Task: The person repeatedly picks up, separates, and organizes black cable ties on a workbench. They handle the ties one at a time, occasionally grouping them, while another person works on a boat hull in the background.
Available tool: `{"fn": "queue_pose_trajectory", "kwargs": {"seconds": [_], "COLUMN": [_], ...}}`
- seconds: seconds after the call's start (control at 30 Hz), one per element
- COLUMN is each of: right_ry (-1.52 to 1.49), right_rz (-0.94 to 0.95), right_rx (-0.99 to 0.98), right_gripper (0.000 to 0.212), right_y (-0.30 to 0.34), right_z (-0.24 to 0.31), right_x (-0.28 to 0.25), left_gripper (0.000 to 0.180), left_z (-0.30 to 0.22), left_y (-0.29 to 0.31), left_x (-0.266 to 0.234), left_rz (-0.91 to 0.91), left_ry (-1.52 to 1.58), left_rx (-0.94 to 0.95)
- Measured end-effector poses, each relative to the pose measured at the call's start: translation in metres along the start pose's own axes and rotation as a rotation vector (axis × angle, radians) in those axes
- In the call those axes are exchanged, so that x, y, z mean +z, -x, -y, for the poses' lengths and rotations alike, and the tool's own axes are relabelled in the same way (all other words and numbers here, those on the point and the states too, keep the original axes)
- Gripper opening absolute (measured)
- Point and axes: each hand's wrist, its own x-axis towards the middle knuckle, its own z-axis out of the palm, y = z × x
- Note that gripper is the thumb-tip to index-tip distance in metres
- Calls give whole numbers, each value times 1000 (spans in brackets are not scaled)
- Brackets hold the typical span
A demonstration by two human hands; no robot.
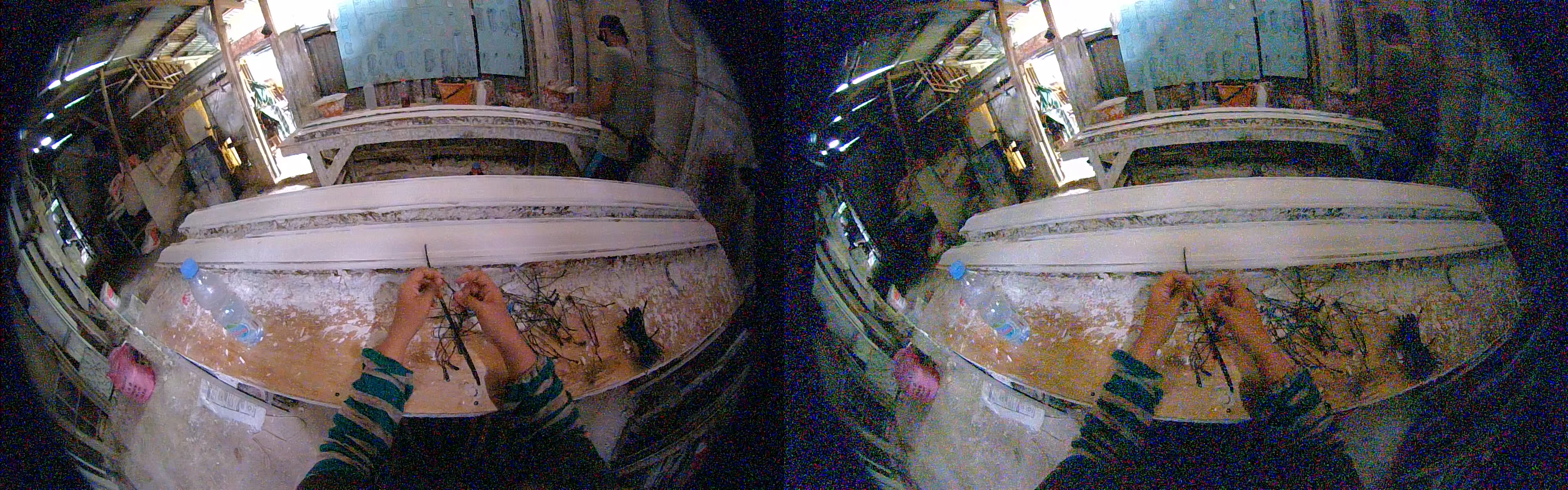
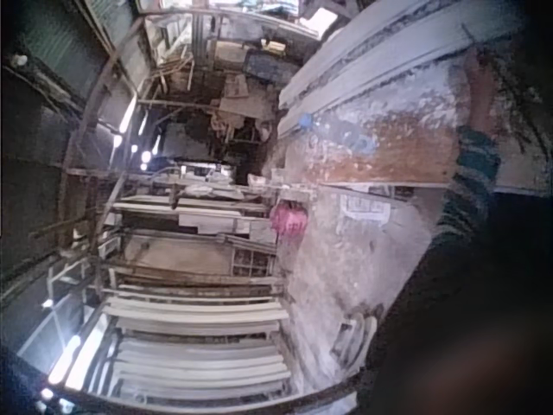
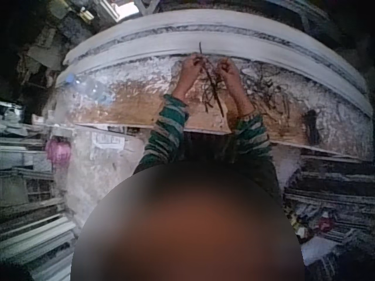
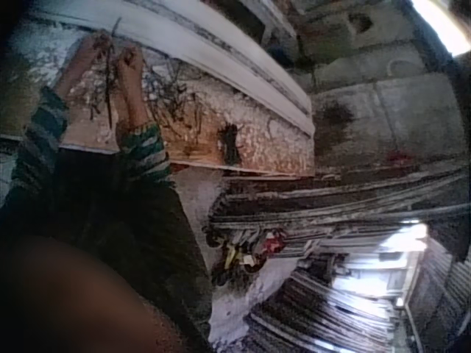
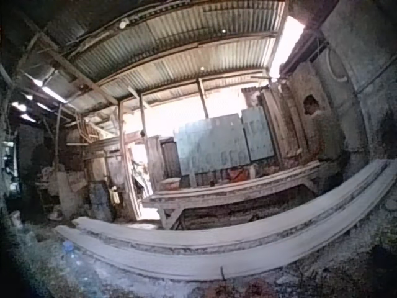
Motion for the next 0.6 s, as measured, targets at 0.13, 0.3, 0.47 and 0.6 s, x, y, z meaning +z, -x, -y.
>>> {"fn": "queue_pose_trajectory", "kwargs": {"seconds": [0.13, 0.3, 0.47, 0.6], "right_ry": [173, 491, 127, 236], "right_rz": [103, 84, -152, -254], "right_rx": [58, -25, 176, 76], "right_gripper": [27, 18, 12, 12], "right_y": [-1, 0, -3, -8], "right_z": [1, -4, -7, -6], "right_x": [1, 0, -6, -13], "left_gripper": [12, 29, 45, 43], "left_z": [-1, 6, 7, 2], "left_y": [0, -6, 1, 2], "left_x": [-4, 0, 7, 6], "left_rz": [-79, 22, 257, 237], "left_ry": [-19, 8, 57, -191], "left_rx": [65, 144, 110, 52]}}
